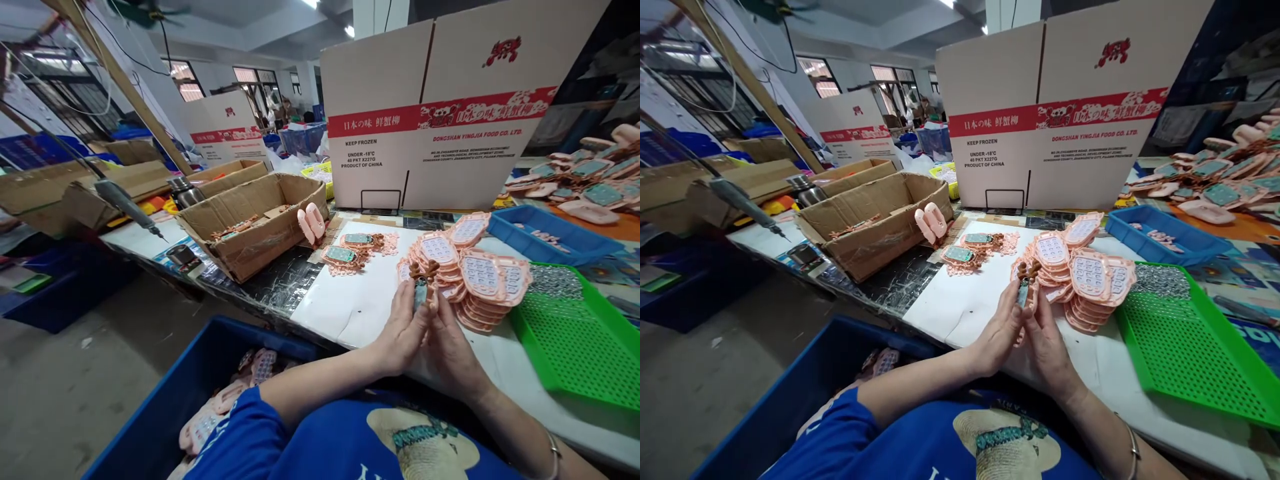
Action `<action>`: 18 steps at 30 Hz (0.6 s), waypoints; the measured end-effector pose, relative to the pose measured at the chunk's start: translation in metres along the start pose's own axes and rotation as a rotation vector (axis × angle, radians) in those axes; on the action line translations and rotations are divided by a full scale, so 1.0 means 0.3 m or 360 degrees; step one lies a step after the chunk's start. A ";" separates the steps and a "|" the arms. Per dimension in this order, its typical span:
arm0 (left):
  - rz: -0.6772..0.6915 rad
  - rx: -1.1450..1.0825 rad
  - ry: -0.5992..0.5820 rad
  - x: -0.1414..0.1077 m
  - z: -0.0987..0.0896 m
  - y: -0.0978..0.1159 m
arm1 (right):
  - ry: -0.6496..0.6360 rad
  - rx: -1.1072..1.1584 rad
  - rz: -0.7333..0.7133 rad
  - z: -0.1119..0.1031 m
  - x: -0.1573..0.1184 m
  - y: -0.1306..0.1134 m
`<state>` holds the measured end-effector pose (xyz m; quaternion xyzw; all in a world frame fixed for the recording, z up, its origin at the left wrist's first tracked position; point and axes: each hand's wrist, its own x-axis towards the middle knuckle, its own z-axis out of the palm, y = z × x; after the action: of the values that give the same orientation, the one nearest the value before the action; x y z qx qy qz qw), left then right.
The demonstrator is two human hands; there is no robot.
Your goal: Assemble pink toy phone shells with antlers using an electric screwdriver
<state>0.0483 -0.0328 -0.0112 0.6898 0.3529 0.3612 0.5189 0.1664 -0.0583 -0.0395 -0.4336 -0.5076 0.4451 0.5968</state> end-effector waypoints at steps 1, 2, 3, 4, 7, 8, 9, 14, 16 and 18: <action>-0.0017 -0.0016 -0.0024 -0.003 0.000 0.008 | -0.0009 0.0044 0.0008 -0.003 -0.001 -0.003; -0.0035 -0.0028 -0.0050 -0.005 -0.001 0.016 | -0.0020 0.0073 0.0019 -0.007 -0.001 -0.008; -0.0052 -0.0032 -0.0076 -0.006 -0.003 0.023 | -0.0033 0.0092 0.0033 -0.010 -0.002 -0.015; -0.0068 -0.0028 -0.0103 -0.007 -0.006 0.029 | -0.0038 0.0110 0.0050 -0.013 -0.002 -0.023; -0.0056 0.0003 -0.0158 -0.005 -0.019 0.043 | 0.0015 0.0155 0.0139 -0.018 -0.001 -0.052; -0.0024 0.0012 -0.0165 -0.003 -0.024 0.045 | 0.0041 0.0161 0.0173 -0.018 0.000 -0.062; 0.0010 0.0018 -0.0168 -0.002 -0.029 0.046 | 0.0061 0.0165 0.0201 -0.018 0.001 -0.071; 0.0112 0.0015 -0.0133 -0.004 -0.045 0.031 | 0.0068 0.0111 0.0255 -0.026 0.001 -0.088; 0.0184 -0.0002 -0.0081 0.001 -0.051 0.018 | 0.0068 0.0086 0.0263 -0.040 0.004 -0.088; 0.0250 -0.0030 0.0034 0.021 -0.062 0.006 | 0.0107 0.0019 0.0240 -0.063 0.013 -0.098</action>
<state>0.0355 -0.0192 -0.0048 0.7067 0.2997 0.4114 0.4915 0.1882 -0.0625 -0.0123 -0.4817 -0.4504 0.4770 0.5809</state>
